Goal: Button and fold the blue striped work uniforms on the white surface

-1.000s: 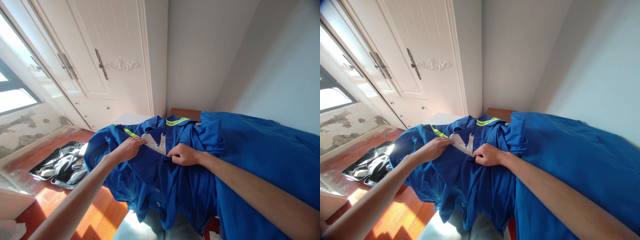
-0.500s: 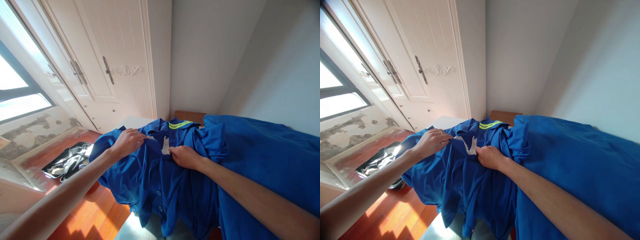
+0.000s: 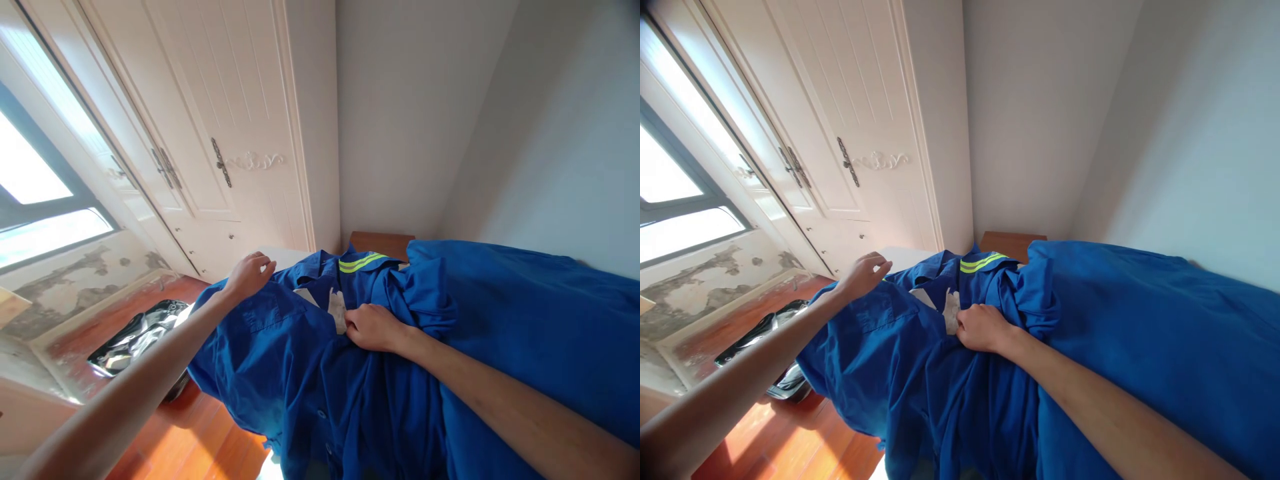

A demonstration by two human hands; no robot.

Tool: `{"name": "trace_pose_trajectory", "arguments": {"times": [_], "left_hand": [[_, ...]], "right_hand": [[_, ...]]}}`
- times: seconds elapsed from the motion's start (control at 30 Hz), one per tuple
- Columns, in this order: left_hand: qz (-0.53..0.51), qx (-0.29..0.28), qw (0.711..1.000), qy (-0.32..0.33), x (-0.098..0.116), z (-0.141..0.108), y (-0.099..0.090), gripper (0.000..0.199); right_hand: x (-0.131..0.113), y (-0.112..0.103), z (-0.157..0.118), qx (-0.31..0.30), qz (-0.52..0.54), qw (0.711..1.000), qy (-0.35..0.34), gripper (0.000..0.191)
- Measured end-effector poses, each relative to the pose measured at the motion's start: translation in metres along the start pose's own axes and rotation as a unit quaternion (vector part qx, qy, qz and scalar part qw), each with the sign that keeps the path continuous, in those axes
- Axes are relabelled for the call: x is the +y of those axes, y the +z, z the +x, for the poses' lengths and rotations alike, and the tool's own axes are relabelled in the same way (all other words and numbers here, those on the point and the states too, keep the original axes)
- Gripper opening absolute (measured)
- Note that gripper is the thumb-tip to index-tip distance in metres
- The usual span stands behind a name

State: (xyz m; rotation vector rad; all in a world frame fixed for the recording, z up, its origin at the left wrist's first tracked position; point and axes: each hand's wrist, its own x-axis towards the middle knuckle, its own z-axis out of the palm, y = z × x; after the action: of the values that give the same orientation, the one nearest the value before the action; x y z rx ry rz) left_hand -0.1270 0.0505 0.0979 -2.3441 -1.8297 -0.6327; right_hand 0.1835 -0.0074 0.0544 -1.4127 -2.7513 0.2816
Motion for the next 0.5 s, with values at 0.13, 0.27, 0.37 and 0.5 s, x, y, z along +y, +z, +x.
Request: {"name": "trace_pose_trajectory", "arguments": {"times": [0.13, 0.27, 0.37, 0.5], "left_hand": [[0.017, -0.135, 0.990, -0.040, -0.025, 0.027, 0.022, 0.048], [-0.050, -0.244, 0.968, -0.034, -0.020, 0.038, 0.034, 0.041], [-0.107, -0.237, 0.965, -0.022, -0.012, 0.044, 0.033, 0.032], [-0.342, -0.064, 0.929, -0.123, -0.005, 0.058, 0.025, 0.037]], "right_hand": [[0.003, 0.002, 0.003, -0.007, 0.044, 0.999, 0.019, 0.022], [0.006, 0.004, 0.006, -0.004, 0.109, 0.992, 0.069, 0.023], [0.006, 0.005, 0.008, 0.010, 0.150, 0.982, 0.114, 0.040], [0.004, 0.006, 0.009, 0.011, 0.125, 0.980, 0.153, 0.078]]}}
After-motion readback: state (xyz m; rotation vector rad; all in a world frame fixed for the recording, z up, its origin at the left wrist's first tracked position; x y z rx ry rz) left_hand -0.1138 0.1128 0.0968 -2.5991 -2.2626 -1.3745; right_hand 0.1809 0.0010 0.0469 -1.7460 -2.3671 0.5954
